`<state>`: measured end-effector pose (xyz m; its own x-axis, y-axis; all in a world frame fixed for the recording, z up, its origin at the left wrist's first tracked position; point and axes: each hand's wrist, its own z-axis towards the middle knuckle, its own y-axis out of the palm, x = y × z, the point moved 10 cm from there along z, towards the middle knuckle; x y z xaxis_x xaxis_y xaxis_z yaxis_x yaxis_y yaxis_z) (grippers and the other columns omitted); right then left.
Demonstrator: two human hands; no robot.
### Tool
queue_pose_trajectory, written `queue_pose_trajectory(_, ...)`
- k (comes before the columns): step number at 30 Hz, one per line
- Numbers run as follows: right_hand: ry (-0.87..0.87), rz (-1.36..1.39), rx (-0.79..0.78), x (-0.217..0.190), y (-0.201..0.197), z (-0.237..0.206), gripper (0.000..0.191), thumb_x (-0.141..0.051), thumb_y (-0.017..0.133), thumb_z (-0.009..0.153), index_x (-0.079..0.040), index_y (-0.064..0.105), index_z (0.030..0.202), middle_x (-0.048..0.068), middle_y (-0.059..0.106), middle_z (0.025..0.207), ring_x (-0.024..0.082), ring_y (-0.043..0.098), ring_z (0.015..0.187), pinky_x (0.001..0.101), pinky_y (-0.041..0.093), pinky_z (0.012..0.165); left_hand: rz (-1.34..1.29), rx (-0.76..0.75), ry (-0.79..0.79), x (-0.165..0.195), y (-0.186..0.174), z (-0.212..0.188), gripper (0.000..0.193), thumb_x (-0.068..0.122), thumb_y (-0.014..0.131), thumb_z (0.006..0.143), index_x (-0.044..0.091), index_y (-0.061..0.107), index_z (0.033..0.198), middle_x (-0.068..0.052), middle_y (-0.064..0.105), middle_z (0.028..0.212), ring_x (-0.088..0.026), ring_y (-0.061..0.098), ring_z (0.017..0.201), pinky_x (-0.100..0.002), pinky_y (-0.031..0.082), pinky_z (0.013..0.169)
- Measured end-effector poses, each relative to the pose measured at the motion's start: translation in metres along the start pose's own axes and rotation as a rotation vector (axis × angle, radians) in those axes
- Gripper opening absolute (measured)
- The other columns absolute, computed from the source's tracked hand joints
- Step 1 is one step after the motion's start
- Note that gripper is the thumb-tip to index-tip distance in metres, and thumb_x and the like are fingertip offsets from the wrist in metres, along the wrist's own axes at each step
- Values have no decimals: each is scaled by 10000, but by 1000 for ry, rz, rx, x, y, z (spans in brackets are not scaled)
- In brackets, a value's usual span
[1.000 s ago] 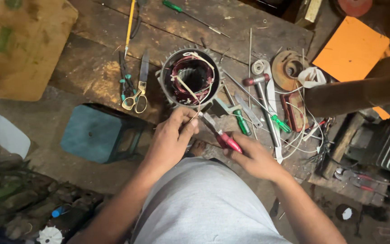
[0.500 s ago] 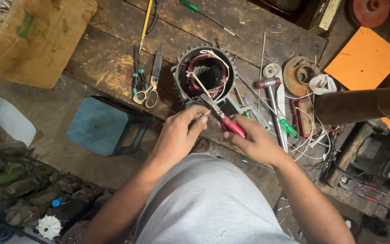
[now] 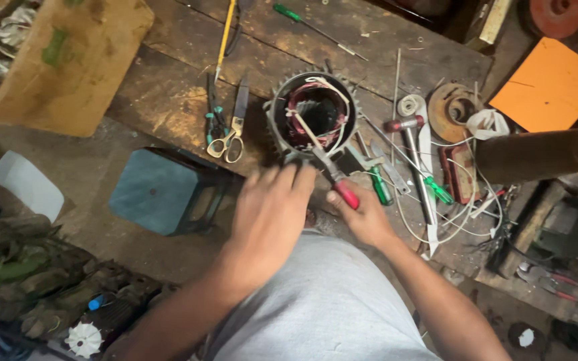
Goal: The person works on an electric motor stator at a cluttered workbench, using pliers and scissors to cut and pull white insulating strips out of the stator slots and removing old winding material by hand. They then handle a length of white wire, pulling and positioning it around the stator.
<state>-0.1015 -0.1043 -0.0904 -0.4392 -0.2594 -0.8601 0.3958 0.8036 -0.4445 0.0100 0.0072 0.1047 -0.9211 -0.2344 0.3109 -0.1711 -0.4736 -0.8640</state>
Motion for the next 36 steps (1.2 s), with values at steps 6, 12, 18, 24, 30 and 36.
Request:
queue_pose_trajectory(6, 12, -68, 95, -2, -9, 14, 353, -382, 656, 971, -29, 655, 985, 126, 600, 737, 209, 530, 674, 367, 468, 659, 114, -323, -121, -61, 33, 21, 142, 121, 549, 944, 75, 662, 1017, -119, 666, 845, -309, 680, 778, -453, 524, 654)
queue_pose_trajectory(12, 103, -153, 70, 6, -12, 14, 444, -399, 662, 932, -27, 657, 1175, 155, 689, 821, 251, 649, 716, 380, 521, 696, -691, -465, 137, -63, 54, -17, 174, 125, 532, 905, 99, 691, 973, -112, 740, 1007, -318, 706, 999, -433, 541, 849)
queue_pose_trajectory(18, 280, -328, -17, 0, -20, 1, 472, -389, 699, 887, -79, 664, 1241, 196, 721, 890, 328, 715, 818, 407, 550, 772, 51, -489, -412, -290, 78, -2, 209, 215, 543, 998, 77, 698, 1023, -225, 708, 992, -427, 673, 977, -547, 503, 825)
queue_pose_trajectory(24, -40, -515, 231, -96, -34, -21, 573, -298, 743, 823, -37, 630, 1321, 247, 708, 1133, 424, 682, 959, 418, 538, 789, 317, -286, -207, -322, 68, 31, 314, 288, 653, 919, -11, 716, 987, -250, 702, 1001, -430, 669, 978, -541, 517, 783)
queue_pose_trajectory(30, 391, -329, 528, -94, -41, -85, 435, -290, 782, 805, -60, 644, 1148, 142, 748, 897, 295, 757, 818, 379, 568, 734, -634, -1049, 186, -169, 102, 6, 296, 355, 645, 920, 90, 733, 1018, -116, 697, 974, -310, 671, 988, -446, 517, 867)
queue_pose_trajectory(36, 540, -212, 615, -57, 7, -95, 254, -252, 747, 891, -47, 636, 993, 175, 629, 697, 314, 600, 605, 408, 495, 593, -678, -309, 381, -74, 86, 82, 228, 266, 683, 964, 53, 706, 1041, -91, 616, 1097, -313, 549, 1075, -464, 440, 933)
